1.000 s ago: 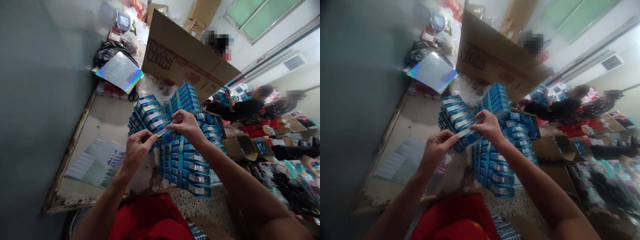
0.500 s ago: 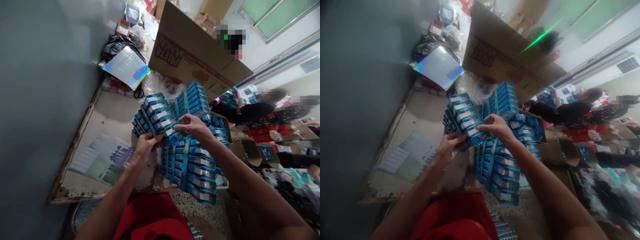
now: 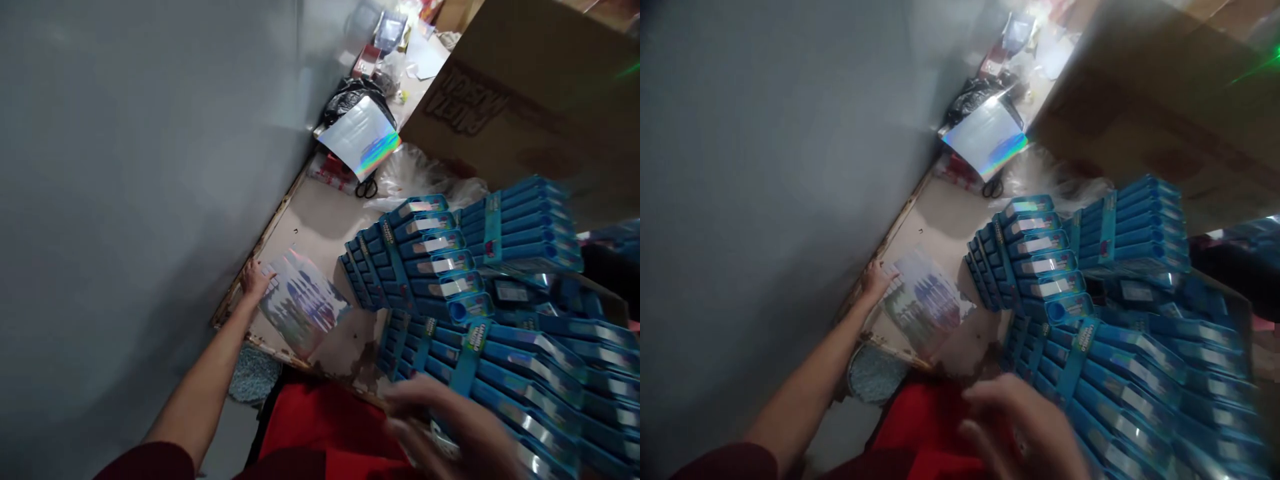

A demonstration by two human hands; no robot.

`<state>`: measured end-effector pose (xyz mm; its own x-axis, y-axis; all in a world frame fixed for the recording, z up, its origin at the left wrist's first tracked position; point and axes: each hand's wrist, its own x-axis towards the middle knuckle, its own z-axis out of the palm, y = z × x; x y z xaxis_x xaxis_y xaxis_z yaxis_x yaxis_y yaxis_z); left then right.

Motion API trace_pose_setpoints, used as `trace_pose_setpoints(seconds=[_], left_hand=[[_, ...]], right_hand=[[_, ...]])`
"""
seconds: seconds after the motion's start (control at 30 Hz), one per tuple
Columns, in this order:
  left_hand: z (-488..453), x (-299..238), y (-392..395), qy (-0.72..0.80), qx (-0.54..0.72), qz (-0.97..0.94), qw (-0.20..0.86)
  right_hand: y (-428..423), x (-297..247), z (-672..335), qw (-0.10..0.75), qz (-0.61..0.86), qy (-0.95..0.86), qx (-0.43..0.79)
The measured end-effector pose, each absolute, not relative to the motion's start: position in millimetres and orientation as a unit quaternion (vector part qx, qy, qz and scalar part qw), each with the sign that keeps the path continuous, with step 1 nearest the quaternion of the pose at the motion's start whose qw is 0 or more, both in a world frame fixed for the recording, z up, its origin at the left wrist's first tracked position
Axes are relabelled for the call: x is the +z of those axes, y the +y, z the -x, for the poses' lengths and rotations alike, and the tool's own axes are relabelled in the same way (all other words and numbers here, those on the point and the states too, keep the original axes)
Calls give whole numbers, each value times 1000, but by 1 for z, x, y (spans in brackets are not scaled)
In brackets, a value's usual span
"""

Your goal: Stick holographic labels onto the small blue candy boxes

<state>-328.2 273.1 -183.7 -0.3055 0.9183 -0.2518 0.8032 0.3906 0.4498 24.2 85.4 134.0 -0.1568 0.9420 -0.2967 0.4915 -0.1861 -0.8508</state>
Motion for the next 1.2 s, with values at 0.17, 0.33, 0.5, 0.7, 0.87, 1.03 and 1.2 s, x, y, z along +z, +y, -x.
trace_pose_setpoints(seconds=[0.17,0.33,0.5,0.7,0.87,1.03,1.2], left_hand=[[335,-207,280,797,150,-498,305],[343,-208,273,772,192,-487,360],[355,-202,265,736,243,-480,411],[361,-200,264,721,285,-445,447],[366,-196,258,709,293,-420,485],[372,-190,247,704,303,-413,492],[372,-190,248,711,308,-417,475]], right_hand=[[120,-2,70,255,633,-505,529],[193,-95,111,217,623,-667,346],[260,-124,158,86,487,-842,215],[283,-149,185,-9,395,-900,182],[263,-165,175,-10,372,-908,192],[253,-165,159,2,356,-910,212],[251,-148,154,2,392,-898,200]])
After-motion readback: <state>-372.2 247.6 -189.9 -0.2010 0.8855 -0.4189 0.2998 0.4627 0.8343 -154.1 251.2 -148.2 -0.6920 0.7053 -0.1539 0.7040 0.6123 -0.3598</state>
